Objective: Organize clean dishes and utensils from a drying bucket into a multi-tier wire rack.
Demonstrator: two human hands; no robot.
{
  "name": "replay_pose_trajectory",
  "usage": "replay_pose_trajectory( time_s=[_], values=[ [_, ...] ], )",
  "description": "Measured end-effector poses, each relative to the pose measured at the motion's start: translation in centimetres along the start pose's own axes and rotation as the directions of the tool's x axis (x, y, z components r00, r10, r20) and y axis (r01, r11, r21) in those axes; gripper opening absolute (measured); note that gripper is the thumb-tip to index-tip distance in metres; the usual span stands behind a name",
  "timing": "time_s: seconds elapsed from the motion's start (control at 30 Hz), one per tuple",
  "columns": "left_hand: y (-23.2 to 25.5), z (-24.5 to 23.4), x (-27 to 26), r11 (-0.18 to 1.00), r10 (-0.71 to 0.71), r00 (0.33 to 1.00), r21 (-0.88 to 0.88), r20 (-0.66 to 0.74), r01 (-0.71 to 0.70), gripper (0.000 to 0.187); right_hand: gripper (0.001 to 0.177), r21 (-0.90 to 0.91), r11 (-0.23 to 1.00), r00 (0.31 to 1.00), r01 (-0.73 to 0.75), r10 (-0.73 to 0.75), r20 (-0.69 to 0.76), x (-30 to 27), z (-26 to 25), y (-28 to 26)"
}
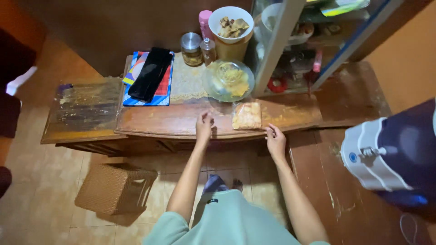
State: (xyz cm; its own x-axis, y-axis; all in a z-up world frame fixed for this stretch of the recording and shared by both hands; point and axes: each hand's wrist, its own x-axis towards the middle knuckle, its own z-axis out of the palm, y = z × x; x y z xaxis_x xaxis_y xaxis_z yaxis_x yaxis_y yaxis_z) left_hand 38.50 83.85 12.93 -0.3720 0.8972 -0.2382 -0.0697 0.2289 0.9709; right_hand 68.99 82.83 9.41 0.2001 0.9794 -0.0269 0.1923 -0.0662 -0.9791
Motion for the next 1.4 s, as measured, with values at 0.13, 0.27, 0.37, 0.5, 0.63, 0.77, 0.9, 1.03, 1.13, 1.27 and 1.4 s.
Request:
replay_pose_trajectory(
  time_s=[0.13,0.27,0.37,0.5,0.63,0.77,0.9,1.03,1.13,1.27,1.4],
  values=[
    [-0.7,0.1,9.6,0.982,0.122,0.984,-0.125,-0.130,-0.138,0.044,0.035,-0.172,0.984,0.999,0.051,-0.052,-0.004,3.5,1.6,-1.9],
    [1.6,0.3,16.6,0.986,0.134,0.985,-0.085,-0.113,-0.144,0.060,0.041,0.006,0.996,0.996,0.084,-0.084,-0.031,7.4,4.9,-3.3],
    [1.8,1.2,21.1,0.994,0.077,0.997,-0.072,-0.025,-0.079,0.064,0.047,0.094,0.994,0.998,0.053,-0.051,-0.024,9.5,7.6,-4.8],
    [1.7,2.5,24.8,0.997,0.073,0.979,-0.021,0.189,-0.070,0.053,0.056,0.260,0.955,0.988,-0.140,0.153,-0.027,12.5,10.9,-4.6],
    [3.2,3.1,23.8,0.983,0.016,0.957,-0.178,0.289,0.037,0.055,0.051,0.624,0.753,0.943,-0.210,0.325,-0.075,12.9,13.0,-5.2],
    [4.5,3.0,22.3,0.975,0.077,0.962,-0.220,0.263,-0.018,0.060,0.049,0.679,0.715,0.929,-0.166,0.344,-0.135,12.7,14.7,-1.6],
    [5.8,2.5,21.7,0.978,0.210,0.955,-0.050,0.208,-0.204,0.062,0.046,0.329,0.944,0.950,-0.008,0.110,-0.292,10.7,14.9,-5.8],
    [8.9,1.4,21.0,0.918,0.346,0.905,0.112,0.248,-0.381,0.050,0.054,0.091,0.995,0.931,0.028,0.007,-0.364,9.0,15.2,-11.4],
    [11.4,0.9,20.2,0.851,0.374,0.889,0.284,0.263,-0.442,0.044,0.049,-0.048,0.999,0.923,0.019,-0.036,-0.382,9.2,15.6,-11.5],
    [12.4,0.6,19.9,0.804,0.446,0.846,0.285,0.291,-0.522,0.039,0.050,0.154,0.987,0.935,0.044,0.014,-0.355,10.0,16.3,-7.7],
    [13.1,0.2,19.3,0.765,0.447,0.840,0.355,0.307,-0.537,0.035,0.055,0.089,0.996,0.918,0.006,0.030,-0.395,10.0,17.7,-8.3]
  ],
)
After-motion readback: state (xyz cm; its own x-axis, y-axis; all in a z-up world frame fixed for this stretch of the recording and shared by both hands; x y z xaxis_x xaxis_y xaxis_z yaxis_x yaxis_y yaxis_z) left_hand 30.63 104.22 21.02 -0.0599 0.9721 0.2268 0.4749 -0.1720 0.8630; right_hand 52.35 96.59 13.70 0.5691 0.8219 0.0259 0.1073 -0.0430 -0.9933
